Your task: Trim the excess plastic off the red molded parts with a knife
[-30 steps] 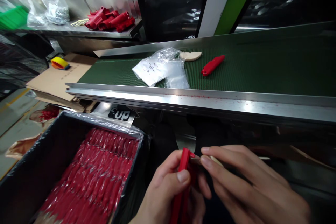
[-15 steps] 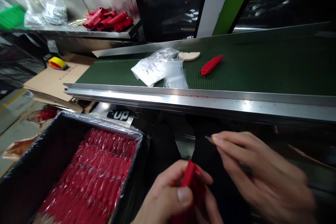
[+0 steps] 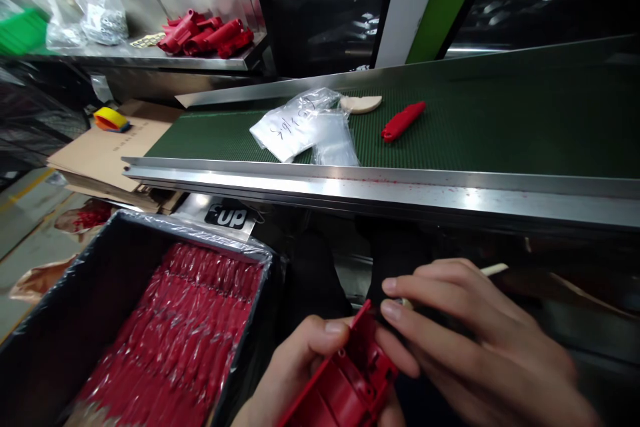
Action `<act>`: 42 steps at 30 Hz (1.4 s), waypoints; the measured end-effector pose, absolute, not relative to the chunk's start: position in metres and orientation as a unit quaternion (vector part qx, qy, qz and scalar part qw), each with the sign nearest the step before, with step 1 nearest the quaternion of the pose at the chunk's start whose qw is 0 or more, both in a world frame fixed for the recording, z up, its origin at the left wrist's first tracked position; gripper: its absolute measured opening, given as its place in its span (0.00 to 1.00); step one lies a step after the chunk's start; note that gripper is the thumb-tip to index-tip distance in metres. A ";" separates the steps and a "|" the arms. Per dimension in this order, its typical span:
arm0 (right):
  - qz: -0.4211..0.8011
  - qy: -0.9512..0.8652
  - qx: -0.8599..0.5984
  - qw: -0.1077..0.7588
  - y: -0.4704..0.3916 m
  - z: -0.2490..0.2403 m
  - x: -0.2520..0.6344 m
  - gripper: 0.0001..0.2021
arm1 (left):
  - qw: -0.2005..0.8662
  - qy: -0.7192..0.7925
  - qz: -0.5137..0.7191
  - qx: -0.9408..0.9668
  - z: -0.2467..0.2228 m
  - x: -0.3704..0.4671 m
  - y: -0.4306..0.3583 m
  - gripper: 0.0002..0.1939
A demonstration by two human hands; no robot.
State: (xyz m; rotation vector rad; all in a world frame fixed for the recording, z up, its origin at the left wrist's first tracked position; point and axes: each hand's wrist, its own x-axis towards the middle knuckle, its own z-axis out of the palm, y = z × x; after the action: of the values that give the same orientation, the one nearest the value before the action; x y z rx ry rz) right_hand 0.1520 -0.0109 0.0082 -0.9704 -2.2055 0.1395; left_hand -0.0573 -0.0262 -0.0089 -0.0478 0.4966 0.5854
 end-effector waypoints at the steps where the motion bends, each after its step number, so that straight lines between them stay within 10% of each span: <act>1: 0.051 -0.854 -0.375 0.358 -0.010 0.009 0.152 0.14 | 0.928 0.239 0.285 -0.033 -0.009 -0.057 -0.026 0.14; 16: 0.075 -0.797 -0.438 0.410 -0.014 0.007 0.161 0.19 | 0.932 0.250 0.238 0.112 -0.014 -0.051 -0.026 0.24; 27: 0.362 -0.724 -0.447 0.381 -0.014 0.002 0.135 0.11 | 0.941 0.239 0.241 -0.006 -0.025 -0.056 -0.022 0.13; 34: 0.504 -0.603 -0.483 0.387 -0.011 0.002 0.130 0.09 | 0.887 0.280 0.294 0.220 -0.027 -0.037 -0.031 0.24; 42: 0.423 -0.555 -0.589 0.408 -0.014 -0.003 0.142 0.16 | 0.787 0.442 0.301 0.306 -0.004 -0.043 -0.029 0.27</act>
State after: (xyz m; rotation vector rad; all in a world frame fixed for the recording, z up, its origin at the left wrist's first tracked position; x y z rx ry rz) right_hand 0.1422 -0.0137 -0.0034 -1.4836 -1.3986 1.0670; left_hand -0.0433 -0.0290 -0.0035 0.6596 0.9531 0.6486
